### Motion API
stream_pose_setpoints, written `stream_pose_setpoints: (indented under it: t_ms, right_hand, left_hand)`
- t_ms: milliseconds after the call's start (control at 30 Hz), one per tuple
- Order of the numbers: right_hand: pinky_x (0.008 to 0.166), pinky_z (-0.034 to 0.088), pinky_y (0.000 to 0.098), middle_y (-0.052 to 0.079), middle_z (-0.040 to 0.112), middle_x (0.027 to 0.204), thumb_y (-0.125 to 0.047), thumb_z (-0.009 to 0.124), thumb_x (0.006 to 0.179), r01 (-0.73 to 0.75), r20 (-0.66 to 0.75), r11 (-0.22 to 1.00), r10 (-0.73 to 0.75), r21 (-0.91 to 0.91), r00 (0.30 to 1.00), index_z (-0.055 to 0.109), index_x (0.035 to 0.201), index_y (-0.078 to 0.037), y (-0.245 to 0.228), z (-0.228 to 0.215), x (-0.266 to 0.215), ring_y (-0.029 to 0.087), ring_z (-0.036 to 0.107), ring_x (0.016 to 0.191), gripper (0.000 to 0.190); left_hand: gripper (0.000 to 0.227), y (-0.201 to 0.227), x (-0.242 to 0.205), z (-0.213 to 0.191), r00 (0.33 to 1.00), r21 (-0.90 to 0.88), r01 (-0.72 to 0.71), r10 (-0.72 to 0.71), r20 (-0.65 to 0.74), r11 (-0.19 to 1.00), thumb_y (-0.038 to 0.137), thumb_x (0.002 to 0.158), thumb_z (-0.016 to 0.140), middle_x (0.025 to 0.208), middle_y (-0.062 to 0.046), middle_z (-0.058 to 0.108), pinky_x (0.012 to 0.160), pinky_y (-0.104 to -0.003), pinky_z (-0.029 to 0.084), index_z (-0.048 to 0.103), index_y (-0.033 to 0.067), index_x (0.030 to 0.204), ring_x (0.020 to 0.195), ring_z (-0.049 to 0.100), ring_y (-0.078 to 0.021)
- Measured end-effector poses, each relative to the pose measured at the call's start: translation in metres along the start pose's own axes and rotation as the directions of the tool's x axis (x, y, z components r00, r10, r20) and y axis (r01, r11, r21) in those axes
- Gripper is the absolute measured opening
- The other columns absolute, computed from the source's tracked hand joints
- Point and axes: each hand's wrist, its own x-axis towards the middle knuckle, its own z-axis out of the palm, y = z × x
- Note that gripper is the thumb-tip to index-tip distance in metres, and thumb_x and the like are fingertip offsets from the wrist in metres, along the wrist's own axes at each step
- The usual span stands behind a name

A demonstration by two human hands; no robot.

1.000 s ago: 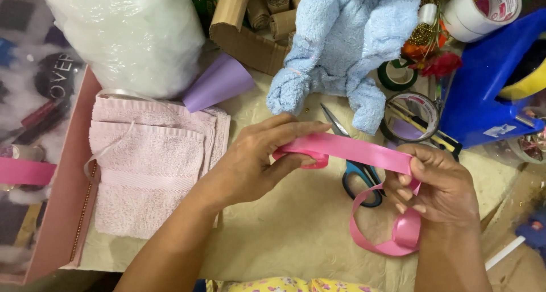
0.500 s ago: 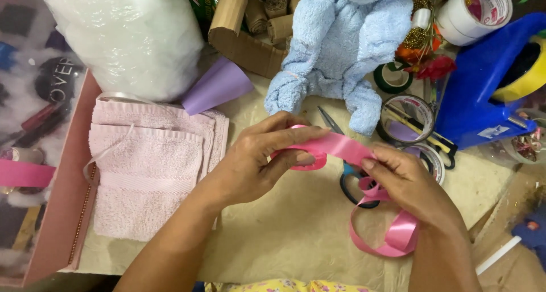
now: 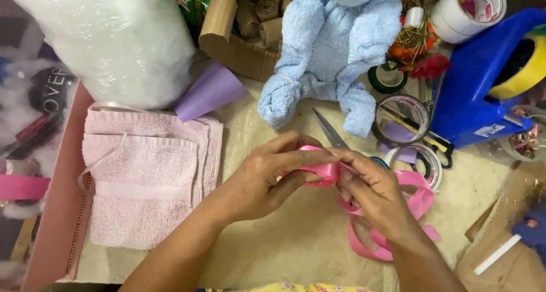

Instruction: The person is preparing craft materials, including adjusting a blue towel bunny and cutting pink ribbon with scissors.

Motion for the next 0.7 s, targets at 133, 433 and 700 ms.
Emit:
stream_pose_setpoints:
  t_ms: [133, 433, 700]
  right_hand:
    - [0.052, 0.037, 0.0255, 0.001, 0.049, 0.069, -0.014, 0.052, 0.104, -0.010, 0.148, 0.981, -0.019, 0.193, 0.989, 0.064, 0.135, 0.001, -0.003, -0.001, 0.002, 0.012, 0.044, 0.055, 0.037]
    - [0.068, 0.052, 0.0321, 0.004, 0.066, 0.088, -0.024, 0.058, 0.101, -0.086, 0.163, 0.975, 0.052, 0.206, 0.985, 0.067, 0.129, -0.005, 0.008, -0.007, -0.003, 0.015, 0.060, 0.073, 0.035]
    - [0.075, 0.060, 0.0300, 0.000, 0.055, 0.072, -0.017, 0.059, 0.100, -0.148, 0.175, 0.988, 0.138, 0.045, 0.975, 0.071, 0.131, -0.003, -0.001, -0.003, 0.003, 0.008, 0.051, 0.062, 0.036]
  left_hand:
    - [0.037, 0.004, 0.003, -0.003, 0.999, -0.105, -0.001, -0.003, -0.046, 0.994, -0.002, 0.107, 0.053, 0.116, -0.012, 0.062, 0.091, -0.031, 0.053, 0.061, 0.0148, 0.139, 0.102, 0.065, -0.0236]
    - [0.033, 0.000, 0.005, 0.004, 0.991, -0.326, 0.080, -0.111, -0.078, 0.942, 0.033, 0.107, 0.055, 0.123, -0.009, 0.063, 0.104, -0.030, 0.050, 0.064, 0.0119, 0.132, 0.116, 0.064, -0.0201]
    - [0.030, 0.006, 0.007, 0.004, 1.000, -0.002, 0.031, -0.031, 0.002, 1.000, 0.034, 0.103, 0.055, 0.106, -0.005, 0.068, 0.068, -0.029, 0.050, 0.062, 0.0097, 0.119, 0.087, 0.054, -0.0189]
